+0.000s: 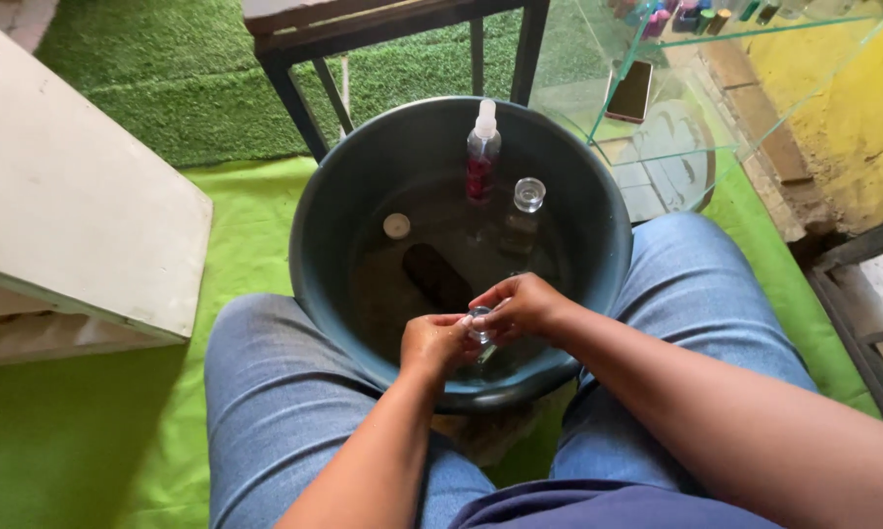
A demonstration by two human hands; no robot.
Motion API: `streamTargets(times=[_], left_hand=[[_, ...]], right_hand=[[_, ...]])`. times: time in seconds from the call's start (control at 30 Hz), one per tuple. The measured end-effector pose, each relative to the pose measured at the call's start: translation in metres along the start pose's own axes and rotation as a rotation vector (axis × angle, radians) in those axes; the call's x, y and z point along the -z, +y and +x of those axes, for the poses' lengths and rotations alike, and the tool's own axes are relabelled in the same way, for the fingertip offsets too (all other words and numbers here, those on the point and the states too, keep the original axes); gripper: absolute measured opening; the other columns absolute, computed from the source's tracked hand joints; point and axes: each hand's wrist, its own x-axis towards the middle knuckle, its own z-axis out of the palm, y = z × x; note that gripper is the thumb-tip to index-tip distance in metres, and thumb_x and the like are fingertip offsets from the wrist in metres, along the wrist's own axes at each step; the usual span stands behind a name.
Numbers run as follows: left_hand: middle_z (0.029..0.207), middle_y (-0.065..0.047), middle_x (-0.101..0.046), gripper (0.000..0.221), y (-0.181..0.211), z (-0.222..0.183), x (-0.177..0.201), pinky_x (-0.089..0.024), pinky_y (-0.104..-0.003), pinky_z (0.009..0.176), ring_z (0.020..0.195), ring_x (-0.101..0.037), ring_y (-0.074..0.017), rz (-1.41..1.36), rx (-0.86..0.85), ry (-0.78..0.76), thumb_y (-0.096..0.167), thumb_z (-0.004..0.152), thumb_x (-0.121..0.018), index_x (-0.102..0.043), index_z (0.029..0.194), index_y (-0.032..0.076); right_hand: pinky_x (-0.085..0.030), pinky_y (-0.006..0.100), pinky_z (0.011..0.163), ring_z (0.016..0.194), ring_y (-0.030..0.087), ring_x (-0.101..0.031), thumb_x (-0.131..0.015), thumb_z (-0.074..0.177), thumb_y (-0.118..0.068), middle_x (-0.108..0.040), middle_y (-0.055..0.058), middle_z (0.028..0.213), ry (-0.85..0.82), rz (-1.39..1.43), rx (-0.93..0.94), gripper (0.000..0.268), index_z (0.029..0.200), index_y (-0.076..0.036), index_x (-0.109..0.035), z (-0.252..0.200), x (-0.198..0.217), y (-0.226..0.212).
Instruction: Washing and rinsing small glass perfume bottles in a basin of water
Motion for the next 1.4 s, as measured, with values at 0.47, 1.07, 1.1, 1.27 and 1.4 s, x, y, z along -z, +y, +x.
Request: streamTargets(times=[0.47, 1.07, 1.1, 1.27, 1.4], left_hand=[[0.136, -0.034, -0.057, 0.085, 0.0, 0.026, -0.009, -0.058, -0.063, 0.09, 0.115, -0.067, -0.0492, -0.028, 0.619, -0.271, 0.072, 0.096, -0.038, -0.046, 0.142, 0.001], [0.108, -0.021, -0.063, 0.066, 0.008, 0.03, -0.008, -0.054, -0.062, 0.097, 0.099, -0.068, -0.0388, -0.42, 0.79, -0.535, 0.058, 0.086, -0.046, -0.057, 0.111, -0.002], [0.108, -0.021, -0.063, 0.066, 0.01, 0.029, -0.007, -0.054, -0.062, 0.097, 0.099, -0.068, -0.0388, -0.418, 0.789, -0.537, 0.058, 0.086, -0.046, -0.057, 0.111, -0.002], [0.098, -0.017, -0.06, 0.048, 0.022, 0.017, -0.009, -0.051, -0.066, 0.099, 0.093, -0.066, -0.0359, -0.529, 0.722, -0.544, 0.044, 0.082, -0.06, -0.057, 0.103, 0.001], [0.093, -0.014, -0.059, 0.041, 0.035, 0.01, -0.014, -0.05, -0.068, 0.099, 0.09, -0.066, -0.0344, -0.579, 0.704, -0.544, 0.038, 0.08, -0.066, -0.056, 0.1, 0.003]], right_hand=[[-0.063, 0.035, 0.079, 0.087, 0.027, -0.076, -0.09, 0.062, -0.009, -0.073, 0.001, 0.101, -0.039, -1.371, 0.818, 0.034, 0.094, -0.019, -0.082, -0.073, -0.032, -0.059], [-0.061, 0.034, 0.064, 0.076, 0.029, -0.074, -0.085, 0.073, -0.018, -0.068, 0.008, 0.097, 0.198, -1.655, 0.97, 0.033, 0.1, -0.012, -0.066, -0.058, -0.045, -0.03], [-0.061, 0.034, 0.064, 0.076, 0.029, -0.074, -0.085, 0.073, -0.018, -0.068, 0.008, 0.097, 0.201, -1.656, 0.969, 0.033, 0.1, -0.012, -0.066, -0.058, -0.045, -0.027], [-0.058, 0.031, 0.049, 0.059, 0.02, -0.068, -0.072, 0.087, -0.038, -0.058, 0.002, 0.088, 0.241, -1.978, 1.074, 0.032, 0.105, -0.017, -0.056, -0.047, -0.037, -0.02], [-0.054, 0.036, 0.064, 0.078, 0.028, -0.065, -0.057, 0.097, -0.045, -0.057, 0.008, 0.091, 0.019, -1.962, 1.344, 0.033, 0.103, -0.013, -0.057, -0.059, -0.014, -0.073]])
